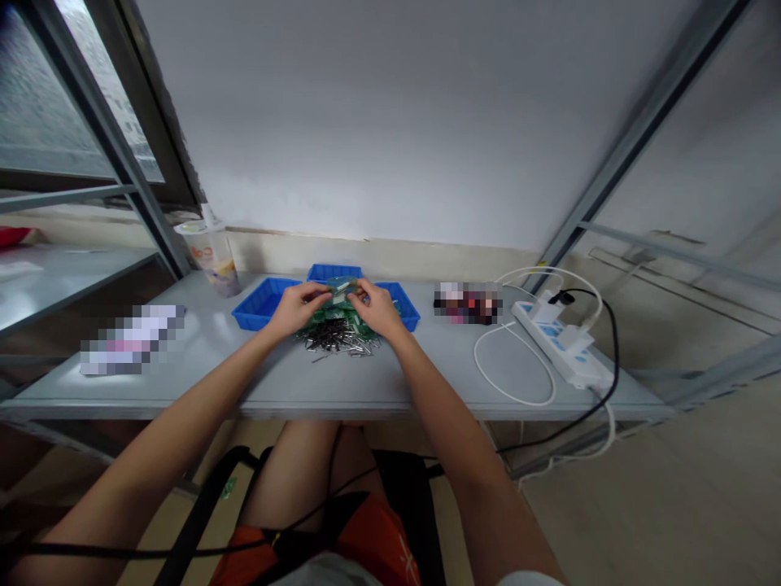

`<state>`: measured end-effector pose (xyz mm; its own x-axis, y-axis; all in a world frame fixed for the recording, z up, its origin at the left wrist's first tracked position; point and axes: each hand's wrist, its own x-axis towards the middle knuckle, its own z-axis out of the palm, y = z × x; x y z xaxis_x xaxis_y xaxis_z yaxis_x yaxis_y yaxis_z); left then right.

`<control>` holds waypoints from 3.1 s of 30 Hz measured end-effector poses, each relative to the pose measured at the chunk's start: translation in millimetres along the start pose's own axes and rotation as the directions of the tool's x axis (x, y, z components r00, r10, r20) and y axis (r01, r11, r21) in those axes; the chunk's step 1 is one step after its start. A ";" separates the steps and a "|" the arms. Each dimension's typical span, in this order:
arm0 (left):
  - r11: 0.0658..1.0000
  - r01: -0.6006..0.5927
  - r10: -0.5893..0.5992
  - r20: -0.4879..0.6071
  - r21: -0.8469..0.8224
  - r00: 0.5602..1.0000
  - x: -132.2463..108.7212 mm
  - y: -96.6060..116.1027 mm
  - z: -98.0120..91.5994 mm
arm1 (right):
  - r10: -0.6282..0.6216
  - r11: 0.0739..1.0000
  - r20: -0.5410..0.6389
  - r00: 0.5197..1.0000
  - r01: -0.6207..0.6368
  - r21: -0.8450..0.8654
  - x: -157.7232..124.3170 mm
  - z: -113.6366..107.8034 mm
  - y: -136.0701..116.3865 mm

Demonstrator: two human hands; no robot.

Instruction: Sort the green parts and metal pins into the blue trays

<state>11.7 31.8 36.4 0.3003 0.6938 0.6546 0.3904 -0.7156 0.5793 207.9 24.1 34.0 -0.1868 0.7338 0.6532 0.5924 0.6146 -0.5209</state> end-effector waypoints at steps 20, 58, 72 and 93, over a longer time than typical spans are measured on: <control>1.000 0.001 -0.001 -0.008 -0.005 1.000 0.0 -6.6 4.3 | 0.025 1.000 0.004 1.000 -0.025 -0.007 -0.2 -0.3 0.0; 0.991 -0.130 0.132 -0.102 0.029 0.986 -1.7 -1.0 2.8 | -0.116 0.993 0.034 0.993 0.115 0.033 -1.7 -1.2 -13.5; 0.958 -0.286 0.286 -0.014 0.027 0.958 -6.8 2.6 6.4 | -0.104 0.991 0.083 0.991 0.097 0.087 -4.4 7.5 -12.3; 1.000 0.018 -0.020 -0.062 -0.022 0.998 -1.3 -8.9 5.4 | 0.001 1.000 0.052 0.999 -0.001 0.011 -3.5 4.3 -5.0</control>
<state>12.5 37.8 27.8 0.2385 0.7014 0.6717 0.3767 -0.7043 0.6017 202.2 19.8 31.9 -0.2267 0.7484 0.6233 0.5843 0.6165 -0.5277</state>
